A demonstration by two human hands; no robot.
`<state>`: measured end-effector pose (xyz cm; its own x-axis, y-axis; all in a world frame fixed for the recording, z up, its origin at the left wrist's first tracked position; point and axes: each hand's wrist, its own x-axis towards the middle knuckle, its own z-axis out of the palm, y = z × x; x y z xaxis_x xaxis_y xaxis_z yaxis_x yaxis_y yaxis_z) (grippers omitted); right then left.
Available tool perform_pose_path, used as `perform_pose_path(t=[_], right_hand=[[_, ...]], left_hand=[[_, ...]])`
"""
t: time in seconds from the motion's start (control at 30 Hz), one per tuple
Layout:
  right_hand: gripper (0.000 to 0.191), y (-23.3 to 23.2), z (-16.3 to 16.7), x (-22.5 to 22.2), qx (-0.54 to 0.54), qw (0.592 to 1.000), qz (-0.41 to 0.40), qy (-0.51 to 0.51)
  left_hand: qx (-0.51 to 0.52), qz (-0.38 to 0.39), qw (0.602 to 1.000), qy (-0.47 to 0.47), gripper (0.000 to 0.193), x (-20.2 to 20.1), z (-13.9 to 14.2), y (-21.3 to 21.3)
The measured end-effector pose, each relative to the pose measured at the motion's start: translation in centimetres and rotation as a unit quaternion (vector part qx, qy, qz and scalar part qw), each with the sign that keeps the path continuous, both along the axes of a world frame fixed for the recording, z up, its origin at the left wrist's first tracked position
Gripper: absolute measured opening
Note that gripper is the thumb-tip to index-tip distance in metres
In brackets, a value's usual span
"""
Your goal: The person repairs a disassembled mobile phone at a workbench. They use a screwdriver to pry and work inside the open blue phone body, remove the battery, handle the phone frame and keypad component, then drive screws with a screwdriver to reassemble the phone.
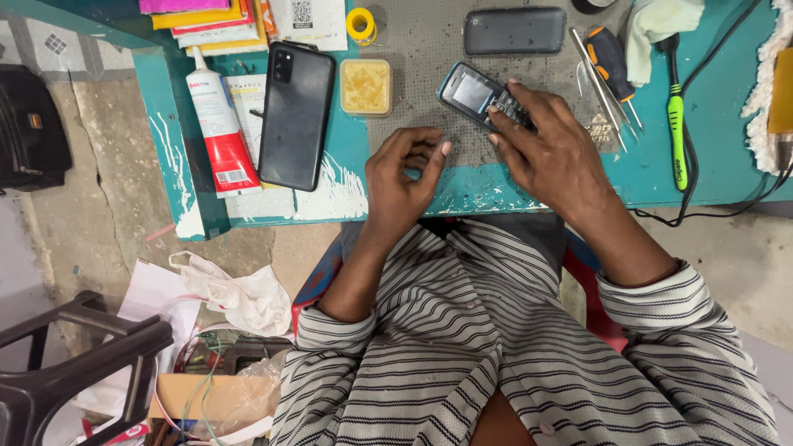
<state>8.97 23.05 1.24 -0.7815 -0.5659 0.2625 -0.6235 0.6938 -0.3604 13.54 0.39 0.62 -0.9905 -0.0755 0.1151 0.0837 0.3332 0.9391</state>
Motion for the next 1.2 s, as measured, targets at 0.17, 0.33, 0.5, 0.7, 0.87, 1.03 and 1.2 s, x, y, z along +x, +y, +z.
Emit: perform_pose_path(t=[0.17, 0.33, 0.5, 0.7, 0.87, 1.03, 1.2], right_hand=[[0.037, -0.2, 0.4, -0.4, 0.003, 1.000, -0.001, -0.003], [0.056, -0.2, 0.7, -0.5, -0.035, 0.999, -0.011, -0.032], [0.072, 0.1, 0.7, -0.5, -0.042, 0.992, -0.048, -0.107], [0.083, 0.3, 0.3, -0.5, -0.070, 0.994, -0.051, -0.074], [0.082, 0.0, 0.2, -0.3, -0.061, 0.993, -0.073, -0.065], [0.072, -0.3, 0.4, -0.3, -0.055, 0.993, -0.075, -0.069], [0.059, -0.4, 0.4, -0.1, 0.015, 0.999, -0.048, -0.020]], left_hand=[[-0.137, -0.054, 0.987, 0.070, 0.039, -2.1, 1.5, -0.5], [-0.216, -0.141, 0.959, 0.120, 0.071, -6.1, 2.1, -1.0], [-0.240, -0.231, 0.933, 0.134, 0.076, -8.5, 2.2, -1.5], [-0.278, -0.284, 0.911, 0.107, 0.073, -10.3, 2.0, -2.3], [-0.278, -0.313, 0.899, 0.128, 0.074, -12.1, 1.9, -2.7], [-0.289, -0.314, 0.891, 0.151, 0.065, -12.4, 2.2, -2.7], [-0.268, -0.318, 0.898, 0.146, 0.043, -12.1, 2.1, -3.0]])
